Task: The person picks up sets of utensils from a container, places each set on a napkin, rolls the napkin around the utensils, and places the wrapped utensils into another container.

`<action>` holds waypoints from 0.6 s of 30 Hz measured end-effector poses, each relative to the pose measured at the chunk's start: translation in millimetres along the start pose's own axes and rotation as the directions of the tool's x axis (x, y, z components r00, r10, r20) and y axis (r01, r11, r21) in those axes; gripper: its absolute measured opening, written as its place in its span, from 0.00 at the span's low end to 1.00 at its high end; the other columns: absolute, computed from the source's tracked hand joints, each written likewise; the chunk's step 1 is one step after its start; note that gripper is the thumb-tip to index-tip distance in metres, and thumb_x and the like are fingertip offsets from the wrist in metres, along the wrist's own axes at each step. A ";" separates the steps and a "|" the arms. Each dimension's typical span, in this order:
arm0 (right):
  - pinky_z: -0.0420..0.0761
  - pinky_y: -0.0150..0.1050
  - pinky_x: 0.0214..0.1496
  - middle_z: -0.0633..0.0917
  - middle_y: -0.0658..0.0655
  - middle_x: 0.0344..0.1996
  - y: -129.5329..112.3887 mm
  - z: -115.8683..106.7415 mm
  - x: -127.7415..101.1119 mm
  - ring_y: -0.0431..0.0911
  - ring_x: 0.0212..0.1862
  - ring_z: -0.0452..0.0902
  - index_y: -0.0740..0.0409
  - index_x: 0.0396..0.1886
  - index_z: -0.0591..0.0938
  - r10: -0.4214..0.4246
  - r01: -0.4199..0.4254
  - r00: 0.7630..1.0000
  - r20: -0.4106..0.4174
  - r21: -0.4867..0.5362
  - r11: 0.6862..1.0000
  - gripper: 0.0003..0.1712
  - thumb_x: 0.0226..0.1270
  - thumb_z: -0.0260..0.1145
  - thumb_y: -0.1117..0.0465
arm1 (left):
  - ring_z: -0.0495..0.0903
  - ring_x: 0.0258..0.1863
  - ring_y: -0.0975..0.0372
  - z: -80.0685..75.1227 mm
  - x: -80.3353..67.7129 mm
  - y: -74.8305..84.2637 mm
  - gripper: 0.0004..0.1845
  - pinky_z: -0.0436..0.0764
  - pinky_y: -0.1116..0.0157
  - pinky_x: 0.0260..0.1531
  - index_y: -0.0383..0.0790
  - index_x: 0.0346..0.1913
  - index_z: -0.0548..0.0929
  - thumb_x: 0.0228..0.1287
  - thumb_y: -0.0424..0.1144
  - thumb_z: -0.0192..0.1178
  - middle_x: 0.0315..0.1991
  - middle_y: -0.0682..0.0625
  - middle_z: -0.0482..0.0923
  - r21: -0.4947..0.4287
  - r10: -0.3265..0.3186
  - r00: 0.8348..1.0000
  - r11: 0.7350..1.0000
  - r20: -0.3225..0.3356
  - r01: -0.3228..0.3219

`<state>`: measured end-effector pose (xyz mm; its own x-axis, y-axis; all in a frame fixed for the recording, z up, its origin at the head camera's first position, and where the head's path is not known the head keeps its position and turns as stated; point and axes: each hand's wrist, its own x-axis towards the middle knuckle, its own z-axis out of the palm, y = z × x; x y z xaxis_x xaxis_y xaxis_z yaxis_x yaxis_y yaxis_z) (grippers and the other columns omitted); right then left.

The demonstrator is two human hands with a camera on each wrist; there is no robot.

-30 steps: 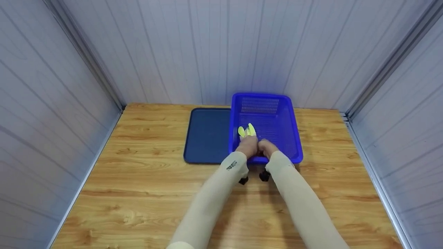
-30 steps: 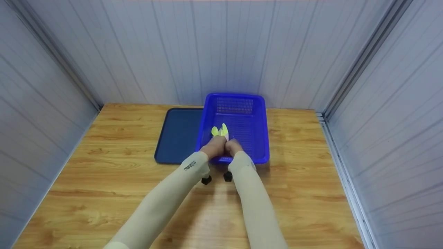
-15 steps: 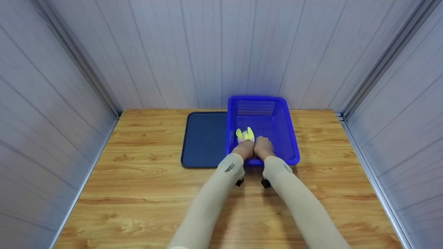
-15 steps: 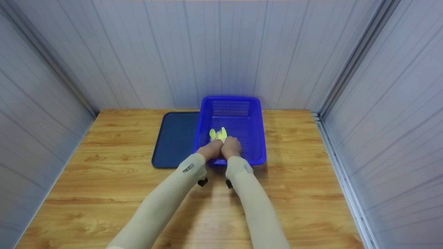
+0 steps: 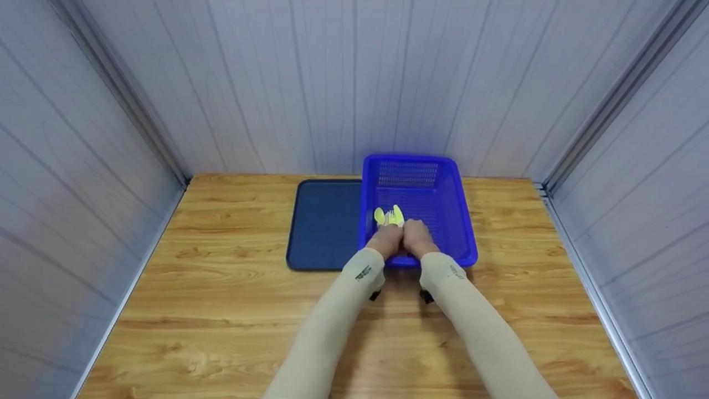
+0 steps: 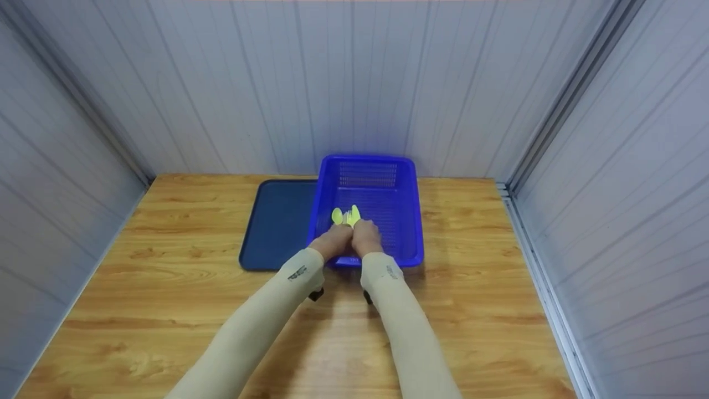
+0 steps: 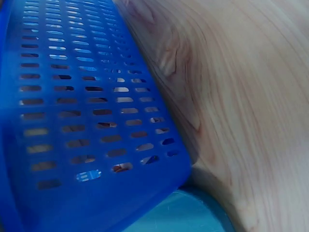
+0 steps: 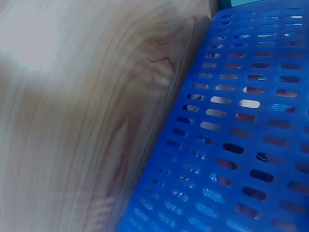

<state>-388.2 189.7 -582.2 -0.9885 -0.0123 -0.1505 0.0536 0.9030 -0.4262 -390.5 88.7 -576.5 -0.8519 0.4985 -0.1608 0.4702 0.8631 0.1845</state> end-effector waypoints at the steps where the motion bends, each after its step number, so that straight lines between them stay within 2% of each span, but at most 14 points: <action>1: 0.78 0.52 0.39 0.83 0.65 0.34 1.3 -1.9 0.9 0.55 0.35 0.77 0.63 0.28 0.78 -0.002 0.002 1.000 -0.001 0.004 1.000 0.11 0.69 0.51 0.70 | 0.79 0.33 0.59 -2.3 0.9 1.3 0.06 0.78 0.61 0.37 0.39 0.35 0.83 0.65 0.29 0.57 0.35 0.47 0.83 -0.027 -0.009 1.000 1.000 -0.003 0.008; 3: 0.78 0.52 0.40 0.83 0.65 0.34 4.0 -5.8 2.3 0.54 0.34 0.76 0.63 0.28 0.78 0.005 -0.005 1.000 -0.001 0.015 1.000 0.11 0.69 0.51 0.69 | 0.80 0.31 0.58 -3.3 6.8 3.3 0.05 0.78 0.61 0.33 0.39 0.33 0.83 0.64 0.29 0.58 0.33 0.47 0.83 -0.058 -0.015 1.000 0.998 -0.007 0.014; 4: 0.78 0.52 0.40 0.83 0.65 0.34 3.3 -3.9 0.9 0.54 0.34 0.76 0.63 0.28 0.78 0.011 -0.011 1.000 0.003 0.021 1.000 0.11 0.69 0.51 0.69 | 0.80 0.32 0.58 -0.3 7.3 2.0 0.05 0.79 0.61 0.33 0.39 0.32 0.83 0.64 0.29 0.59 0.33 0.46 0.83 -0.045 -0.019 1.000 0.999 -0.009 0.018; 5: 0.78 0.52 0.40 0.83 0.65 0.34 2.7 -2.7 -0.5 0.54 0.34 0.76 0.63 0.28 0.79 0.018 -0.018 1.000 0.001 0.021 1.000 0.11 0.68 0.51 0.69 | 0.80 0.29 0.58 12.8 14.6 -4.0 0.06 0.79 0.61 0.29 0.40 0.30 0.82 0.63 0.30 0.58 0.30 0.47 0.83 -0.037 0.006 0.998 0.999 -0.065 -0.008; 9: 0.78 0.53 0.42 0.83 0.66 0.36 1.2 -1.3 -3.8 0.55 0.36 0.77 0.63 0.30 0.79 0.065 -0.065 0.998 0.004 0.018 0.998 0.09 0.67 0.53 0.69 | 0.83 0.29 0.58 21.1 19.8 -4.3 0.05 0.80 0.61 0.28 0.41 0.29 0.84 0.62 0.32 0.60 0.29 0.48 0.83 0.050 0.004 0.995 0.999 -0.100 0.001; 11: 0.78 0.53 0.43 0.83 0.65 0.38 0.7 -1.4 -4.1 0.56 0.37 0.77 0.63 0.31 0.80 0.091 -0.091 0.996 0.025 0.010 0.996 0.08 0.65 0.55 0.69 | 0.83 0.29 0.58 19.9 14.7 -2.9 0.05 0.80 0.62 0.27 0.41 0.29 0.84 0.62 0.32 0.61 0.28 0.48 0.84 0.064 -0.009 0.991 0.998 -0.135 0.018; 12: 0.78 0.53 0.43 0.83 0.65 0.37 0.3 -1.5 -4.0 0.55 0.37 0.77 0.62 0.30 0.80 0.104 -0.104 0.994 0.037 0.007 0.995 0.07 0.65 0.55 0.69 | 0.84 0.31 0.57 7.2 4.0 2.9 0.04 0.81 0.61 0.30 0.40 0.31 0.85 0.62 0.32 0.61 0.31 0.47 0.84 0.059 -0.046 0.994 0.997 -0.099 0.052; 13: 0.78 0.53 0.42 0.83 0.64 0.37 0.0 -1.6 -3.4 0.54 0.36 0.76 0.61 0.30 0.79 0.112 -0.112 0.993 0.044 0.002 0.994 0.07 0.65 0.56 0.68 | 0.84 0.32 0.57 -0.1 -4.0 5.3 0.04 0.80 0.62 0.29 0.40 0.32 0.85 0.63 0.32 0.61 0.32 0.47 0.85 0.038 -0.067 0.992 0.997 -0.103 0.072; 17: 0.76 0.50 0.37 0.80 0.59 0.29 -1.7 -3.3 -1.8 0.52 0.31 0.72 0.57 0.21 0.76 0.135 -0.134 0.989 0.055 -0.017 0.991 0.10 0.61 0.58 0.68 | 0.83 0.32 0.58 -7.0 -9.8 4.5 0.03 0.81 0.62 0.29 0.40 0.33 0.85 0.63 0.32 0.62 0.33 0.47 0.84 -0.020 -0.127 0.987 0.992 -0.103 0.126; 18: 0.75 0.49 0.36 0.79 0.58 0.27 -2.3 -3.5 -1.9 0.52 0.30 0.71 0.56 0.19 0.75 0.130 -0.129 0.990 0.050 -0.021 0.991 0.11 0.61 0.58 0.68 | 0.83 0.32 0.58 -7.3 -8.6 3.9 0.03 0.81 0.61 0.29 0.40 0.34 0.86 0.62 0.32 0.62 0.34 0.47 0.84 -0.020 -0.140 0.986 0.990 -0.086 0.139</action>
<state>-386.9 189.2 -577.8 -0.9648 0.0837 -0.2495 0.1780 0.9058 -0.3844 -383.0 87.2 -567.4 -0.9260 0.3636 -0.1014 0.3424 0.9222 0.1798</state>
